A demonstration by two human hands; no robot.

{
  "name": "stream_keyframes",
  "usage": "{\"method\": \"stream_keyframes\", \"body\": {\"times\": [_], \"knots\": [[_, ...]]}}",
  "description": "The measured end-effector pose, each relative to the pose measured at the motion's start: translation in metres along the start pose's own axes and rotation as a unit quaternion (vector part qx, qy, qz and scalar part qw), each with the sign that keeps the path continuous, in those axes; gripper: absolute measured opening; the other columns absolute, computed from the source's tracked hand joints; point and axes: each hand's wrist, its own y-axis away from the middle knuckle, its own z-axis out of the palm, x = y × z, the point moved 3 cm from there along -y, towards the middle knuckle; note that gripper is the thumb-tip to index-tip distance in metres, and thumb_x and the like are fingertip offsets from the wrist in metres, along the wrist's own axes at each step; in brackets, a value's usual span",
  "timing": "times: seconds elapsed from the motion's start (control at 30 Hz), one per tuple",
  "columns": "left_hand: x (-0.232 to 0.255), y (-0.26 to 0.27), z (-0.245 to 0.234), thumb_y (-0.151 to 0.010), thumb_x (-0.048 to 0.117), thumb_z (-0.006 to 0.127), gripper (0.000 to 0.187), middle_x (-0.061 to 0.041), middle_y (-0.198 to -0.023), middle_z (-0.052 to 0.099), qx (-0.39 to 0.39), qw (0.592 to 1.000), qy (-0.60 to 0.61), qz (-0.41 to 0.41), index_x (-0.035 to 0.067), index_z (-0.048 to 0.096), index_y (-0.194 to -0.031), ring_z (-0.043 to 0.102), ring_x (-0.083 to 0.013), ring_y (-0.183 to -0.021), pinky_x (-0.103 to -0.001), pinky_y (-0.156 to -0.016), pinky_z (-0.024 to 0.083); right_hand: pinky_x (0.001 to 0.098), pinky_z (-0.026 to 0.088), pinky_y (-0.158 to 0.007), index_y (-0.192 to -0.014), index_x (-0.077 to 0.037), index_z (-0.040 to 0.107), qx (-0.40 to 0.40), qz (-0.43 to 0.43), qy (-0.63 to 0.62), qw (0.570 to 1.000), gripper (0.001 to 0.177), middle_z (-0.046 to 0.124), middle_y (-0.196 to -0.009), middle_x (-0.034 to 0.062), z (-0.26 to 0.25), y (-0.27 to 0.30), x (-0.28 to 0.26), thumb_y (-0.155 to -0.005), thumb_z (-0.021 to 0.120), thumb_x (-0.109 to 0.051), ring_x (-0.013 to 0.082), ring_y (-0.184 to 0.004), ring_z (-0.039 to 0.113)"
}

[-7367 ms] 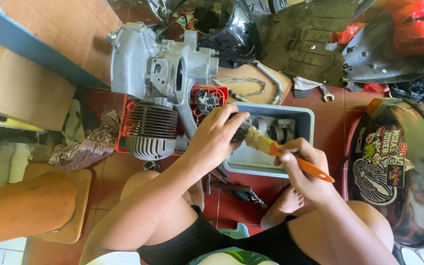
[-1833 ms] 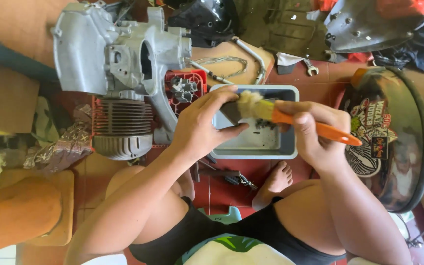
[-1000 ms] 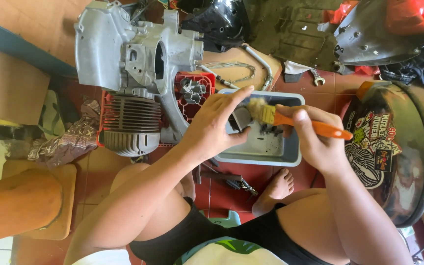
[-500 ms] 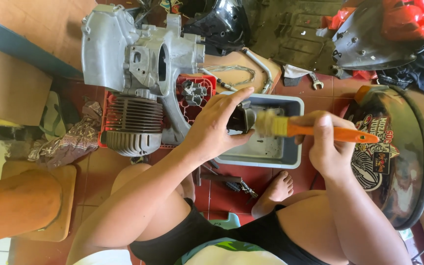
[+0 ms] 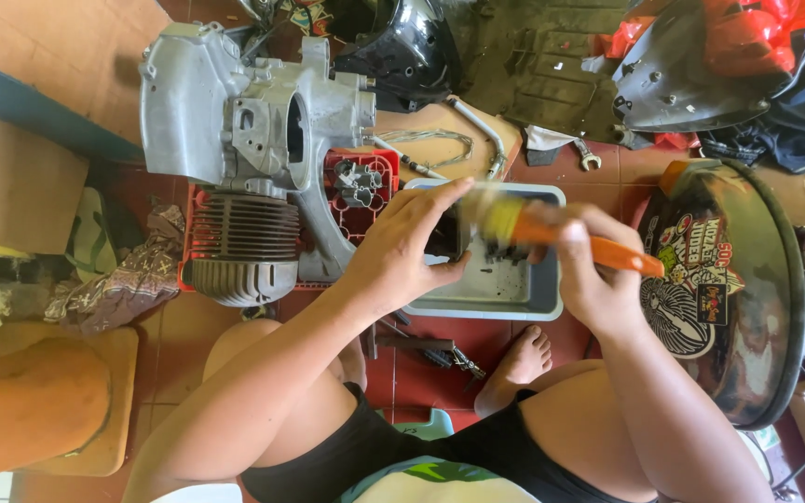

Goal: The person scrubs various small mechanical parts with a brush dipped in a liquid solution. They handle the parts one by one, turning them over to clean different sides, and place them into a plastic container.

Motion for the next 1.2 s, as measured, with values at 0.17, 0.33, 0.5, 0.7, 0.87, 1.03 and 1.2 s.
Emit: {"method": "stream_keyframes", "body": {"times": [0.17,0.33,0.5,0.7,0.87,1.03,1.2], "knots": [[-0.006,-0.002,-0.005,-0.075,0.008,0.088,0.098,-0.025,-0.135,0.062,-0.009,1.000,-0.013,-0.003,0.010,0.034,-0.157,0.061,-0.0428,-0.118,-0.053,-0.104,0.048,0.0268,0.047,-0.051,-0.088,-0.001,0.075,-0.060,0.084,-0.002,0.995,0.041,0.060,-0.050,0.0077,0.000,-0.001,-0.007,-0.109,0.047,-0.021,0.0158,-0.050,0.060],[-0.003,-0.001,-0.001,-0.077,0.009,0.088,0.100,-0.022,-0.136,0.062,-0.015,1.000,-0.019,-0.004,0.015,0.032,-0.159,0.061,-0.0398,-0.120,-0.050,-0.106,0.047,0.0298,0.049,-0.056,-0.102,0.003,0.074,0.007,0.072,-0.010,0.997,0.043,0.060,-0.056,0.0107,0.008,0.004,0.005,-0.113,0.041,-0.021,0.0204,-0.054,0.062],[-0.008,0.004,-0.001,-0.072,0.006,0.090,0.104,-0.023,-0.138,0.061,-0.044,0.999,0.004,-0.012,0.014,0.033,-0.159,0.060,-0.0407,-0.122,-0.050,-0.108,0.045,0.0265,0.047,-0.053,-0.091,0.002,0.075,-0.053,0.112,-0.026,0.992,0.039,0.057,-0.050,0.0084,0.005,0.006,0.008,-0.110,0.046,-0.017,0.0156,-0.050,0.058],[0.001,0.005,0.005,-0.075,0.021,0.089,0.087,-0.016,-0.125,0.068,-0.023,1.000,0.008,0.009,0.012,0.045,-0.150,0.064,-0.0339,-0.113,-0.044,-0.100,0.052,0.0261,0.050,-0.063,-0.103,0.001,0.077,0.029,0.074,0.039,0.996,0.033,0.062,-0.059,0.0106,0.001,-0.002,0.019,-0.111,0.048,-0.015,0.0149,-0.062,0.062],[0.008,-0.002,-0.005,-0.076,0.022,0.088,0.077,-0.021,-0.114,0.070,-0.014,0.997,0.065,-0.027,0.003,0.050,-0.140,0.068,-0.0379,-0.104,-0.048,-0.092,0.056,0.0316,0.051,-0.056,-0.091,-0.003,0.078,-0.036,0.089,0.044,0.994,0.032,0.064,-0.054,0.0089,0.000,-0.003,-0.010,-0.106,0.053,-0.017,0.0207,-0.052,0.064],[-0.007,-0.002,-0.008,-0.077,0.018,0.088,0.077,-0.022,-0.119,0.068,-0.029,0.998,0.037,-0.044,0.004,0.046,-0.140,0.066,-0.0408,-0.112,-0.050,-0.099,0.052,0.0290,0.052,-0.054,-0.088,0.002,0.075,-0.019,0.076,-0.023,0.997,0.036,0.060,-0.053,0.0101,0.002,-0.001,0.002,-0.108,0.050,-0.015,0.0178,-0.049,0.061],[-0.005,-0.002,-0.004,-0.077,0.014,0.088,0.079,-0.026,-0.123,0.066,-0.057,0.997,0.017,-0.052,0.002,0.046,-0.142,0.063,-0.0440,-0.116,-0.053,-0.103,0.048,0.0332,0.054,-0.062,-0.098,0.005,0.071,-0.015,0.025,-0.020,0.999,0.041,0.063,-0.063,0.0110,0.004,0.001,0.000,-0.110,0.047,-0.027,0.0197,-0.062,0.065]]}}
